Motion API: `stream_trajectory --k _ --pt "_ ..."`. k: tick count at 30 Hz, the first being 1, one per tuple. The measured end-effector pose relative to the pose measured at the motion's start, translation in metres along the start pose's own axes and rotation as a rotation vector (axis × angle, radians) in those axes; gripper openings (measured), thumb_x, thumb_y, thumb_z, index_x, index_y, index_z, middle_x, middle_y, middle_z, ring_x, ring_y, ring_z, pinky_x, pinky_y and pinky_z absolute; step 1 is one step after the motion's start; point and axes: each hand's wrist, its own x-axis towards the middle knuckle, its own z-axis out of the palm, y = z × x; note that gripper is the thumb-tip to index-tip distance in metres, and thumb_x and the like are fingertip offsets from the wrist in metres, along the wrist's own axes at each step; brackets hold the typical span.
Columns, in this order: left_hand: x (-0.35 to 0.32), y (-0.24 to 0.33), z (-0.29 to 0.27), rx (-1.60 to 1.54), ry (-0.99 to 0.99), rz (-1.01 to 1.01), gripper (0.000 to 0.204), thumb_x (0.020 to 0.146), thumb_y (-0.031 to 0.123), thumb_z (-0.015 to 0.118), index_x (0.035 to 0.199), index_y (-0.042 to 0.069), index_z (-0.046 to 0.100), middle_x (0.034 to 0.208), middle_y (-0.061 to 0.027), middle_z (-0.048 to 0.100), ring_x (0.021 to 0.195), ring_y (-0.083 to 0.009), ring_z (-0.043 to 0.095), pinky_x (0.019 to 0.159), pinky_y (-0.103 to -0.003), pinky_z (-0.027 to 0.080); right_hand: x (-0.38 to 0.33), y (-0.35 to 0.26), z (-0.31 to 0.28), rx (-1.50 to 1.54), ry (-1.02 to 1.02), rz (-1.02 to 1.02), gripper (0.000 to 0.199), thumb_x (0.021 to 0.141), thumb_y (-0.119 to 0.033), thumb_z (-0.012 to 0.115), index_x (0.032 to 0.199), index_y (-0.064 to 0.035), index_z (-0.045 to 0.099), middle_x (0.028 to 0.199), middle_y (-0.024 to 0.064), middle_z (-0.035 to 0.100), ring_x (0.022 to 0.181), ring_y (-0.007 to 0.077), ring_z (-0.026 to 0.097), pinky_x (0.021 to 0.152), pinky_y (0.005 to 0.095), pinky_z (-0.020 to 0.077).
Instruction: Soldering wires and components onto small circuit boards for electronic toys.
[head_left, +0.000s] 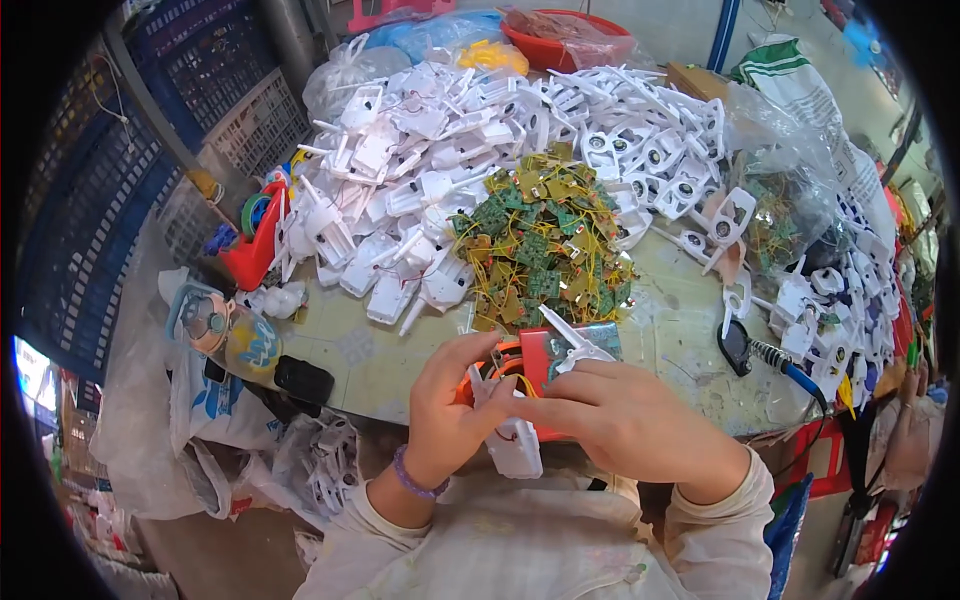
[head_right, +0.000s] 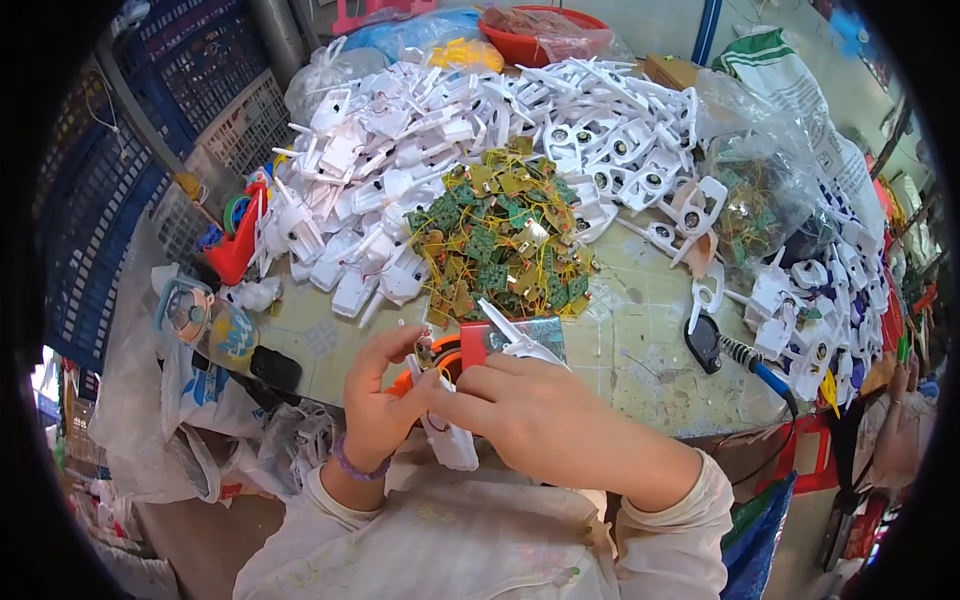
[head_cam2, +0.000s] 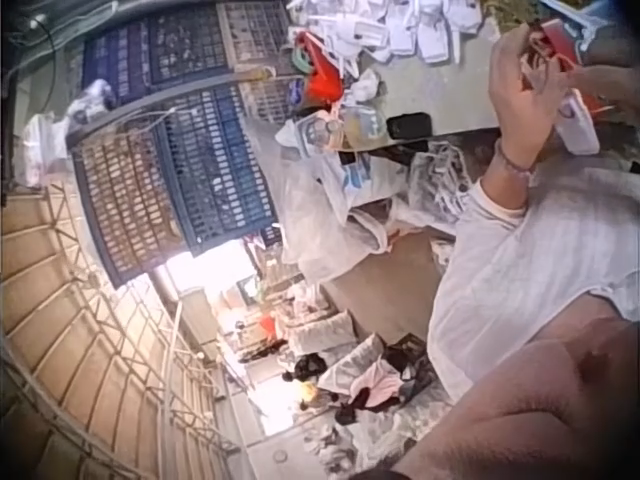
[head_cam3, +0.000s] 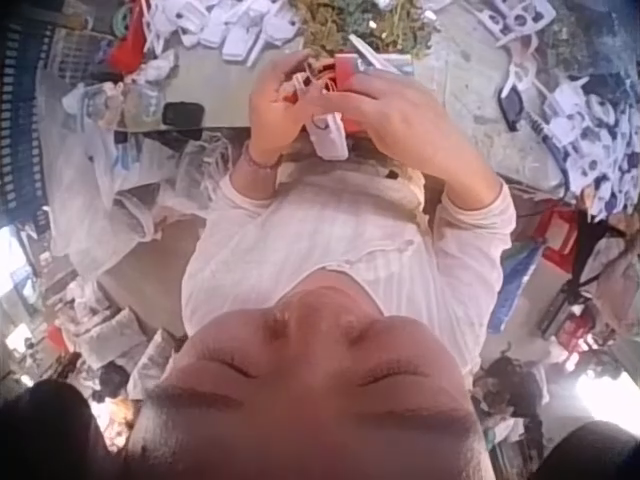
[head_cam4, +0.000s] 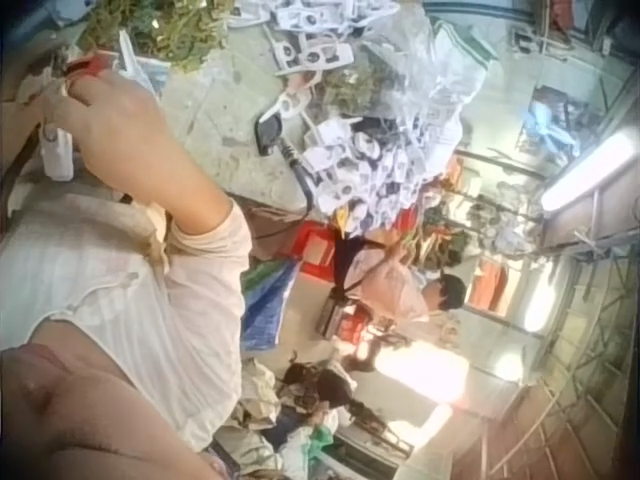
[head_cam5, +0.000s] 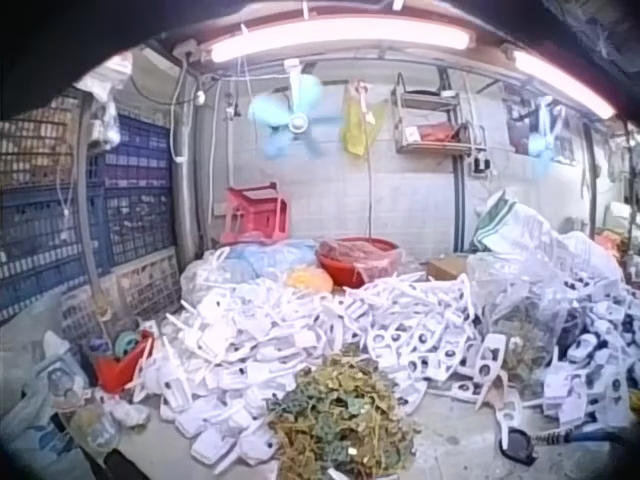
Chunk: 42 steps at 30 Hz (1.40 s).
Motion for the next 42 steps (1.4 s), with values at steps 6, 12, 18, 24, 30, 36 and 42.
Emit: stream_trajectory --k 6,12,18,24,30,36,42 --pt "0.001 -0.009 0.001 -0.045 -0.022 -0.043 0.044 0.074 0.006 0.071 0.116 0.001 0.057 0.114 -0.0145 0.059 0.104 -0.0244 0.058 0.091 -0.034 0.046 0.002 0.008 0.011 0.114 0.15 0.04 0.035 0.071 -0.003 0.063 0.105 -0.0092 0.064 0.077 0.0064 0.063 0.072 0.0252 0.063 0.061 0.037 0.0496" --pt "0.023 0.005 -0.009 -0.547 -0.207 -0.112 0.048 0.082 -0.001 0.064 0.128 0.0 0.053 0.121 -0.0121 0.06 0.112 -0.019 0.056 0.096 -0.033 0.044 0.038 0.029 0.005 0.218 0.116 -0.01 0.037 0.073 0.0 0.065 0.107 -0.0144 0.066 0.072 0.0073 0.065 0.063 0.0288 0.064 0.055 0.0376 0.0491" --pt "0.036 0.01 -0.015 -0.578 -0.249 -0.184 0.025 0.086 0.002 0.066 0.11 -0.002 0.065 0.099 -0.0085 0.068 0.089 -0.0119 0.062 0.078 -0.025 0.05 0.037 0.032 0.001 0.411 0.128 -0.015 0.047 0.081 0.002 0.063 0.125 -0.0149 0.06 0.083 0.0088 0.07 0.067 0.0228 0.067 0.06 0.0303 0.0504" --pt "0.02 0.014 -0.001 -0.44 -0.185 -0.242 0.018 0.081 0.003 0.069 0.099 0.001 0.071 0.083 -0.0042 0.069 0.076 -0.0103 0.06 0.065 -0.023 0.045 -0.021 0.02 -0.007 0.278 0.341 0.348 0.042 0.08 -0.006 0.069 0.121 -0.0047 0.058 0.071 0.0075 0.061 0.062 0.0186 0.058 0.057 0.0295 0.0451" --pt "0.014 0.018 0.013 0.048 -0.218 0.112 0.02 0.071 0.006 0.075 0.091 0.008 0.073 0.066 -0.0027 0.06 0.063 -0.0186 0.054 0.063 -0.032 0.039 -0.13 0.029 0.024 0.174 0.911 0.705 0.014 0.085 -0.006 0.067 0.098 -0.0017 0.065 0.087 0.0037 0.063 0.073 0.0095 0.055 0.064 0.0222 0.0422" --pt "0.016 0.026 0.015 -0.041 -0.354 0.066 0.015 0.074 0.003 0.072 0.089 0.005 0.072 0.065 -0.0021 0.06 0.064 -0.0165 0.055 0.064 -0.03 0.04 -0.167 0.01 0.056 0.428 1.1 0.928 0.006 0.086 0.003 0.058 0.091 -0.001 0.061 0.077 -0.0013 0.057 0.068 0.0043 0.048 0.06 0.0196 0.0386" --pt "0.016 0.026 0.012 -0.287 -0.006 -0.209 0.013 0.083 -0.001 0.065 0.095 -0.004 0.068 0.082 -0.0054 0.062 0.07 -0.0087 0.056 0.061 -0.021 0.041 -0.1 -0.016 0.09 -0.121 0.602 -0.097 0.031 0.07 -0.01 0.071 0.1 -0.0083 0.064 0.097 0.0061 0.064 0.062 0.0117 0.055 0.048 0.0221 0.0411"
